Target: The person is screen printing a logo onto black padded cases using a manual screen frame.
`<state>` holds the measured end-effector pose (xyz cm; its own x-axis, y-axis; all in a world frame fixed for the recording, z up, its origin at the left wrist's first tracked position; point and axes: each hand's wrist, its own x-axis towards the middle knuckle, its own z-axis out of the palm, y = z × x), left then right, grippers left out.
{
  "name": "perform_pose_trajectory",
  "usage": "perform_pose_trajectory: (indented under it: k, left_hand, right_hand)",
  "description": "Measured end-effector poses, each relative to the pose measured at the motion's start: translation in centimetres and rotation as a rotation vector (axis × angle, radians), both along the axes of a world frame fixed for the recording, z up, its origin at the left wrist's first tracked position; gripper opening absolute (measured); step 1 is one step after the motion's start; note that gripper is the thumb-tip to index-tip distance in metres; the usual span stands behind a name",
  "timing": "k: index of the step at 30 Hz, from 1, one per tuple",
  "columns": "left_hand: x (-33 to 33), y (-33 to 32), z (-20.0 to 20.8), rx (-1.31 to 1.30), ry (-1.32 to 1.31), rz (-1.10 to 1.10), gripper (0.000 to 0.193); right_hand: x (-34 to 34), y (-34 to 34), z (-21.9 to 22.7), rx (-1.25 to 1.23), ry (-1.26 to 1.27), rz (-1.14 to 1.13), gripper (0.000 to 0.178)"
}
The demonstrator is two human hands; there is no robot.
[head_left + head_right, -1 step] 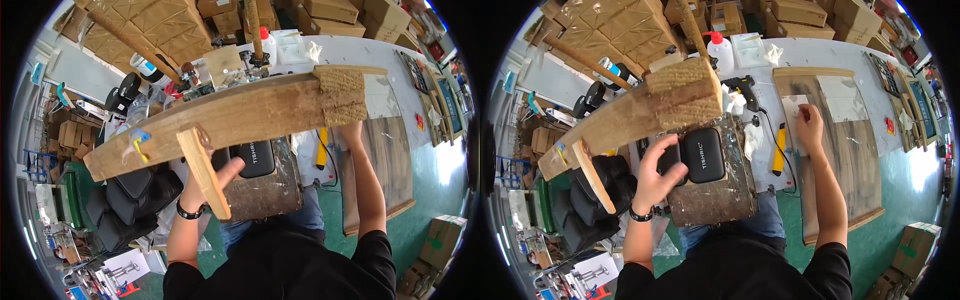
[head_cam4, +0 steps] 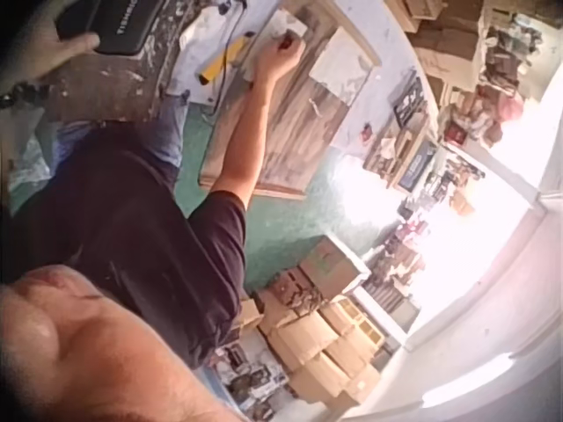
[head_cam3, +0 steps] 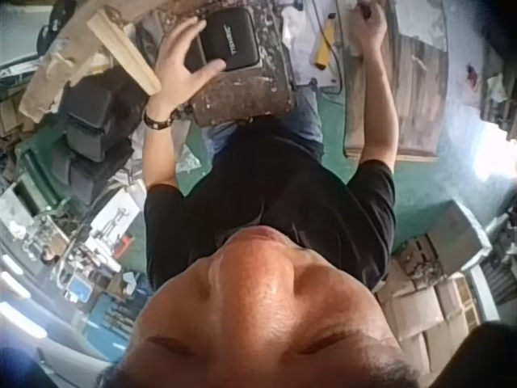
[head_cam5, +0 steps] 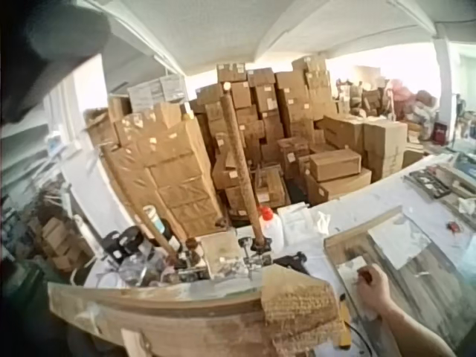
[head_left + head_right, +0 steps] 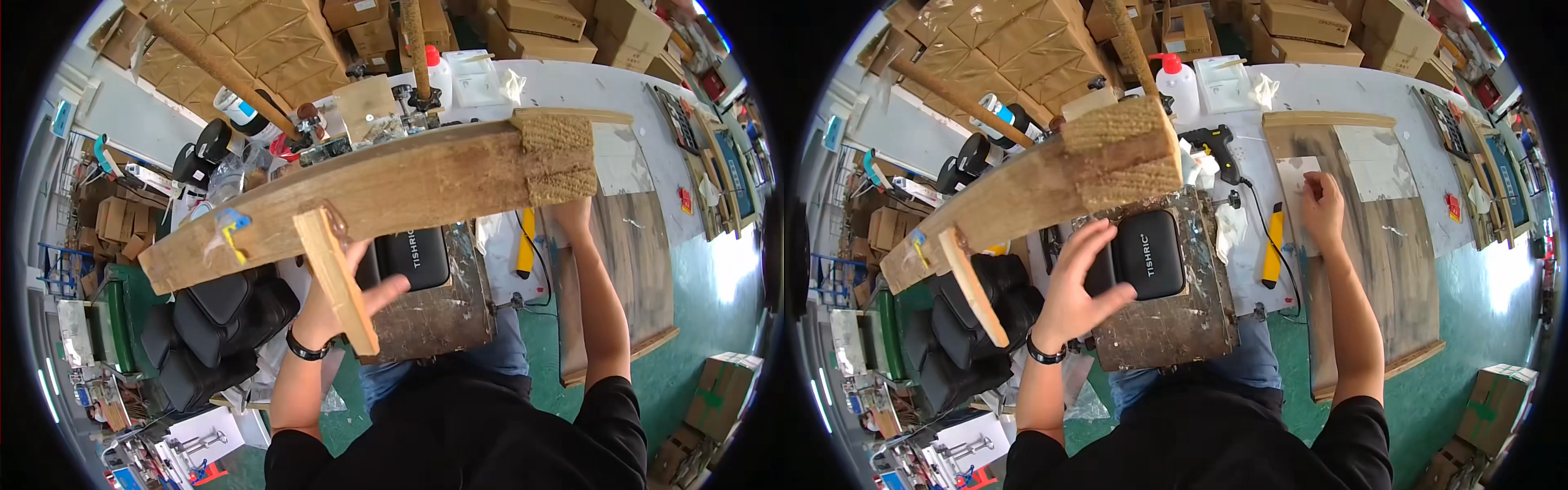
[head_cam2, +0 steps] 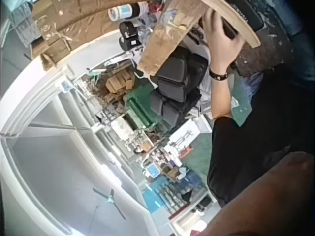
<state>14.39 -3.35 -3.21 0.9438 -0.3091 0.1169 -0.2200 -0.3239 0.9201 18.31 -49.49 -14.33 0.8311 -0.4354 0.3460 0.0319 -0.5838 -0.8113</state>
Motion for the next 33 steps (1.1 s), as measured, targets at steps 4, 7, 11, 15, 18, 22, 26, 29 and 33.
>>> perform_pose_trajectory:
  k: [4, 7, 11, 15, 18, 22, 26, 29, 33]
  left_hand:
    - [2.3, -1.4, 3.6, 0.721, -0.351, -0.267, 0.097]
    - [3.1, -1.7, 2.6, 0.765, -0.419, -0.343, 0.119]
    - [3.3, -1.5, 1.4, 0.844, -0.459, -0.33, 0.128]
    - [3.9, -2.2, 0.4, 0.665, -0.575, -0.296, 0.12]
    - [4.3, -3.0, 0.9, 0.657, -0.58, -0.331, 0.118]
    - [3.5, -2.2, 0.2, 0.618, -0.594, -0.273, 0.116]
    - [3.6, -2.4, 1.5, 0.573, -0.633, -0.272, 0.113]
    - [1.5, -1.5, 3.3, 0.498, -0.676, -0.252, 0.109]
    - [-6.7, 0.9, 7.3, 0.266, -0.66, -0.14, 0.103]
  right_hand:
    - [0.8, 0.0, 0.2, -0.061, 0.063, -0.074, 0.023]
    - [0.9, -0.7, -1.3, -0.091, -0.008, -0.02, 0.023]
    - [1.5, 0.0, -2.1, -0.125, -0.056, 0.102, 0.023]
    - [1.0, -2.5, -3.2, -0.184, 0.026, 0.011, 0.024]
    - [1.0, -5.9, -5.0, -0.169, 0.009, 0.029, 0.024]
    - [1.1, -3.8, -4.0, -0.143, 0.047, 0.088, 0.025]
    - [1.4, -4.0, -3.0, -0.2, 0.073, 0.048, 0.024]
    - [1.6, -3.3, -3.2, -0.258, 0.101, 0.06, 0.024]
    - [1.6, -3.8, -3.3, -0.205, 0.058, 0.026, 0.024]
